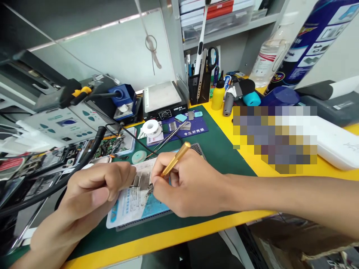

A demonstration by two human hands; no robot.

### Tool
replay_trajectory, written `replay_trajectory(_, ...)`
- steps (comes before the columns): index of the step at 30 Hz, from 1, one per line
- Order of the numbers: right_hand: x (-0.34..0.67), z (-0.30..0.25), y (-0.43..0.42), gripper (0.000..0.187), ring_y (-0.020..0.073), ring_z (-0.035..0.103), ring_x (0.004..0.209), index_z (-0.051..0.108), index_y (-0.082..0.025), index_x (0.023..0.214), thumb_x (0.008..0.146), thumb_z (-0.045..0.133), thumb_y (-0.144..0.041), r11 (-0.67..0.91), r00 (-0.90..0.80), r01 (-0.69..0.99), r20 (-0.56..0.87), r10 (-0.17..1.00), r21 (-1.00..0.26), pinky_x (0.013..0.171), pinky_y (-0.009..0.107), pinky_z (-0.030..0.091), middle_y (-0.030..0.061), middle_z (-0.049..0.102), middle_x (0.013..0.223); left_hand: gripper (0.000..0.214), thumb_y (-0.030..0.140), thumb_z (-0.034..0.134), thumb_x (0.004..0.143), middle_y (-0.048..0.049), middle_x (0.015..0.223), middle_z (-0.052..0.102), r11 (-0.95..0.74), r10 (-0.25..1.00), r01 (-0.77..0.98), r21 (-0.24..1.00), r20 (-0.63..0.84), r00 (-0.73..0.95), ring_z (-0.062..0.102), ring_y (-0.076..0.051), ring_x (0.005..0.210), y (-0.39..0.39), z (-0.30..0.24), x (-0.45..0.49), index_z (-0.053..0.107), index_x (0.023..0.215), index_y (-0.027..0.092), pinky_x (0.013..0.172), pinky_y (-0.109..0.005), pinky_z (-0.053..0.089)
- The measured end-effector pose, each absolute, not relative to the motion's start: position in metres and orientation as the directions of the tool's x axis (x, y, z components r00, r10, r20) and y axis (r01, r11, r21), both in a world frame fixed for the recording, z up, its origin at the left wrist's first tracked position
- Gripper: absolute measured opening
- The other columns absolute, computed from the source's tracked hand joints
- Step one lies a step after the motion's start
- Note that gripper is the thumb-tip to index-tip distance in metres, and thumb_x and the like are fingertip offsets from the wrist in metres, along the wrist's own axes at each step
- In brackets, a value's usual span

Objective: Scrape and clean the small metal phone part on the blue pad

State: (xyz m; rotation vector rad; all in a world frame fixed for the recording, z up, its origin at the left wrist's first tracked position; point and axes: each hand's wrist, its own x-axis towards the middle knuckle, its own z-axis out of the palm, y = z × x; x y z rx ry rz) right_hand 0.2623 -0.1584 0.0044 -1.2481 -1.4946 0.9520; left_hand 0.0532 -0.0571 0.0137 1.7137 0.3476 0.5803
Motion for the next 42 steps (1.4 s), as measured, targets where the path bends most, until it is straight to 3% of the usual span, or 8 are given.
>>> replay_trajectory(9,0.264,0.004,-0.159,0.01,0.0064,0.032,0.042,0.058,-0.021,0.074,0.079,0.063,-0.014,0.101,-0.07,0.201,0.088,0.994,-0.974,0.038,0.019,0.022,-0.0101,0.041,0.05,0.042,0.044,0.06,0.1,0.0019,0.062,0.034,-0.252,0.524,-0.063,0.966,0.191,0.83,0.032,-0.016,0.061,-0.059,0.013,0.05,0.046,0.068,0.02,0.059,-0.036,0.024)
replay_trajectory(17,0.265,0.007,-0.158,0.009,0.0066,0.027,0.042,0.061,-0.02,0.078,0.085,0.064,-0.016,0.061,-0.105,0.206,0.04,0.994,-0.977,0.038,0.02,0.019,-0.0123,0.035,0.05,0.035,0.029,0.062,0.091,0.0032,0.062,0.033,-0.268,0.523,-0.072,0.961,0.208,0.827,0.032,-0.013,0.06,-0.06,0.017,0.055,0.039,0.066,0.02,0.059,-0.035,0.022)
replay_trajectory(21,0.265,0.01,-0.159,0.009,0.0078,0.038,0.047,0.063,-0.018,0.08,0.088,0.066,-0.019,0.035,-0.089,0.268,0.011,0.996,-0.963,0.043,0.021,0.028,-0.0078,0.048,0.056,0.034,0.026,0.06,0.088,0.0053,0.06,0.032,-0.288,0.495,-0.138,0.947,0.271,0.825,0.029,-0.011,0.057,-0.055,0.012,0.058,0.037,0.063,0.021,0.057,-0.033,0.022)
replay_trajectory(25,0.265,0.014,-0.158,0.009,0.009,0.046,0.049,0.064,-0.017,0.082,0.086,0.071,-0.022,-0.023,-0.109,0.264,-0.053,0.993,-0.964,0.047,0.023,0.037,-0.0042,0.057,0.063,0.046,0.04,0.063,0.098,0.0079,0.059,0.032,-0.302,0.457,-0.2,0.932,0.325,0.828,0.03,-0.01,0.055,-0.051,0.004,0.061,0.039,0.064,0.022,0.054,-0.026,0.024)
replay_trajectory(28,0.262,0.017,-0.155,0.01,0.0095,0.051,0.051,0.065,-0.018,0.082,0.082,0.074,-0.019,-0.034,-0.105,0.296,-0.067,0.992,-0.955,0.047,0.022,0.04,-0.0042,0.06,0.064,0.052,0.053,0.065,0.102,0.0092,0.059,0.036,-0.312,0.438,-0.239,0.919,0.363,0.823,0.034,-0.009,0.052,-0.05,-0.002,0.062,0.044,0.067,0.02,0.052,-0.023,0.031)
replay_trajectory(32,0.26,0.02,-0.15,0.01,0.0085,0.057,0.049,0.067,-0.017,0.081,0.077,0.076,-0.014,-0.061,-0.117,0.31,-0.102,0.988,-0.949,0.046,0.019,0.045,-0.0021,0.069,0.067,0.046,0.051,0.065,0.105,0.0082,0.063,0.046,-0.326,0.444,-0.254,0.911,0.385,0.809,0.043,-0.008,0.052,-0.049,-0.008,0.064,0.056,0.075,0.017,0.051,-0.022,0.041)
replay_trajectory(37,0.267,0.021,-0.141,0.016,0.0104,0.059,0.041,0.068,-0.017,0.081,0.078,0.08,-0.026,-0.116,-0.126,0.24,-0.149,0.981,-0.964,0.03,0.016,0.036,0.0012,0.075,0.065,0.034,0.045,0.067,0.105,0.0039,0.075,0.061,-0.353,0.448,-0.218,0.91,0.369,0.814,0.057,-0.01,0.06,-0.049,-0.009,0.065,0.066,0.091,0.014,0.058,-0.024,0.053)
replay_trajectory(42,0.274,0.025,-0.128,0.026,0.012,0.063,0.04,0.07,-0.015,0.083,0.073,0.087,-0.032,-0.179,-0.167,0.165,-0.206,0.964,-0.97,0.028,0.016,0.039,0.0047,0.078,0.07,0.031,0.044,0.067,0.105,0.0012,0.083,0.067,-0.355,0.466,-0.19,0.915,0.35,0.813,0.063,-0.011,0.066,-0.049,-0.01,0.067,0.069,0.099,0.014,0.062,-0.026,0.057)
